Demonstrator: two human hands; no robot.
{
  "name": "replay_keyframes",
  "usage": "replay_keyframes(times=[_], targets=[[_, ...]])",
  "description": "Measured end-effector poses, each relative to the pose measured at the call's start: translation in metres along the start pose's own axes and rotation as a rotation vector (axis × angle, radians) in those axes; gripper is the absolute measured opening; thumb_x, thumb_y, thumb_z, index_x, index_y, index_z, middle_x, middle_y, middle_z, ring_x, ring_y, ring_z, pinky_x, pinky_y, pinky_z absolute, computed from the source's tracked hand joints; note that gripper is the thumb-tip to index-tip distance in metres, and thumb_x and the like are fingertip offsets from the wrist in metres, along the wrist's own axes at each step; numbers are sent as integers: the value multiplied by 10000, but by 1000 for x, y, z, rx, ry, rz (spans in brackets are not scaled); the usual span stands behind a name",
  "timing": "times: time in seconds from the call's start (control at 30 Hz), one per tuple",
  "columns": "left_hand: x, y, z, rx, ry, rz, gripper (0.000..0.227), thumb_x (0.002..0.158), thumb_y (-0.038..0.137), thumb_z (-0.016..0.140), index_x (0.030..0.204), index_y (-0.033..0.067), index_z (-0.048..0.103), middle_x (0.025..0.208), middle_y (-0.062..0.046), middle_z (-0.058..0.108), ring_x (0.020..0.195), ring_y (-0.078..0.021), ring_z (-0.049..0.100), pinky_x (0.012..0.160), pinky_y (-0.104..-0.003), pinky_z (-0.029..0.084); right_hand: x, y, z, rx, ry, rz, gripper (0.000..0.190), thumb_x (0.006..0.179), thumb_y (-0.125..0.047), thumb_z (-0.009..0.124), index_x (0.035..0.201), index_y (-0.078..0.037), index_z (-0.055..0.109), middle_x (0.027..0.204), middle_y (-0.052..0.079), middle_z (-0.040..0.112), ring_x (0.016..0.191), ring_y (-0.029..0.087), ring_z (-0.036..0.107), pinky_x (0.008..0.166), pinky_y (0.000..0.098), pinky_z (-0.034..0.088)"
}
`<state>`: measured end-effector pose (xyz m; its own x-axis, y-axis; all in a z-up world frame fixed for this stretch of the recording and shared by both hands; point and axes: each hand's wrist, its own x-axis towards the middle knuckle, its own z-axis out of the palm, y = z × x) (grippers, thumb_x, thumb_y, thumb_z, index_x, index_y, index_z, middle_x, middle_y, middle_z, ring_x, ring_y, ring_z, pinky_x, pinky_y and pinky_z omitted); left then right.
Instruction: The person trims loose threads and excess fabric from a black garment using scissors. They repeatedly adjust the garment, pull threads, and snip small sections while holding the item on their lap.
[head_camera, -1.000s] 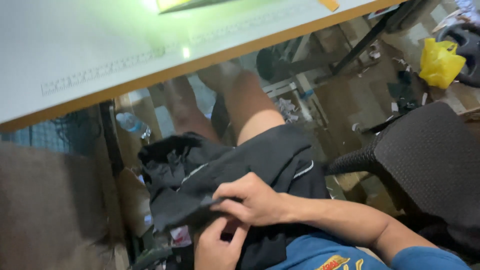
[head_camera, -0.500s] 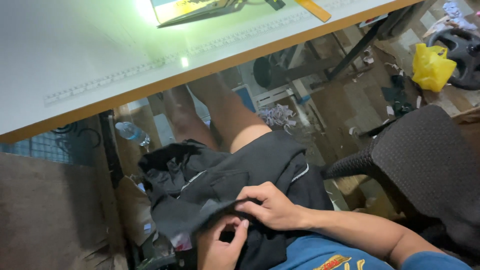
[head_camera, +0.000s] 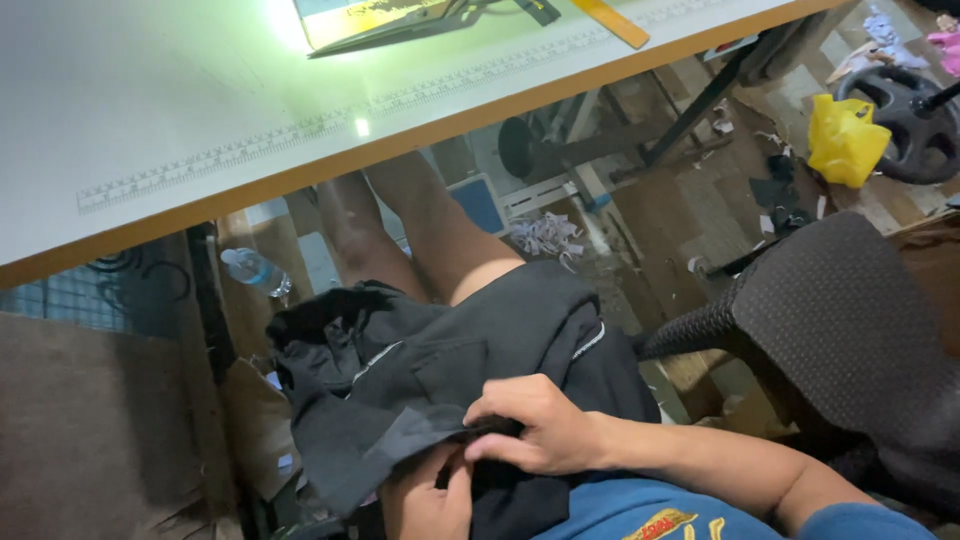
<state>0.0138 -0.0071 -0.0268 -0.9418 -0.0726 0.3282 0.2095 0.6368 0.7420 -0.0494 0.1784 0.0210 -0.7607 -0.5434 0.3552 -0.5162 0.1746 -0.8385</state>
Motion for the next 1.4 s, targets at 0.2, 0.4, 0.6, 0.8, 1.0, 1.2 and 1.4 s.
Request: replay_keyframes(times=[0.2, 0.4, 0.6, 0.8, 1.0, 1.2, 1.4], targets=[[-7, -5, 10, 29, -73, -122, 143, 864, 336, 712, 830, 233, 805, 897, -10, 809, 854, -217, 761, 778, -350, 536, -2, 1, 3, -44, 100, -60, 184, 1020, -185, 595, 993, -5, 624, 840, 126, 599, 727, 282, 574, 670, 357, 478], [19, 22, -3, -20, -51, 13, 147, 847, 345, 748, 775, 219, 766, 791, 35, 782, 753, -175, 736, 756, -311, 536, -18, 25, 14, -100, 134, 71, 151, 1009, -118, 546, 905, -46, 628, 724, 70, 626, 552, 241, 585, 544, 336, 455], [14, 28, 2, 70, -388, -540, 213, 767, 548, 732, 864, 404, 855, 860, 165, 840, 900, -97, 770, 763, -265, 562, -19, 27, 13, -81, 61, -7, 200, 1048, -188, 519, 960, -49, 632, 763, 76, 667, 571, 256, 642, 536, 342, 490], [-2, 5, 8, -16, -331, -438, 186, 774, 473, 787, 746, 303, 855, 826, 82, 850, 842, -103, 789, 771, -255, 554, -23, 29, 17, -89, 79, 33, 173, 1036, -180, 536, 951, -67, 638, 760, 74, 669, 583, 264, 653, 557, 352, 483], [13, 19, 2, -281, -149, -107, 153, 872, 265, 749, 819, 141, 822, 841, 9, 837, 798, -140, 788, 829, -274, 565, -23, 30, 14, -58, 105, 114, 171, 1020, -178, 566, 946, -59, 663, 747, 59, 668, 557, 226, 627, 544, 327, 474], [3, 7, 5, -169, -78, -143, 143, 861, 304, 759, 892, 170, 798, 901, 5, 815, 892, -198, 763, 910, -326, 530, -9, 16, 8, -10, 125, 35, 215, 970, -238, 675, 977, -24, 653, 780, 73, 651, 637, 213, 607, 604, 321, 480], [1, 8, 6, -116, -102, -162, 128, 844, 291, 748, 930, 222, 813, 946, 18, 835, 945, -198, 769, 887, -327, 537, -6, 7, 5, -55, 123, -116, 157, 994, -133, 617, 940, 13, 631, 838, 152, 582, 712, 276, 564, 648, 356, 493]])
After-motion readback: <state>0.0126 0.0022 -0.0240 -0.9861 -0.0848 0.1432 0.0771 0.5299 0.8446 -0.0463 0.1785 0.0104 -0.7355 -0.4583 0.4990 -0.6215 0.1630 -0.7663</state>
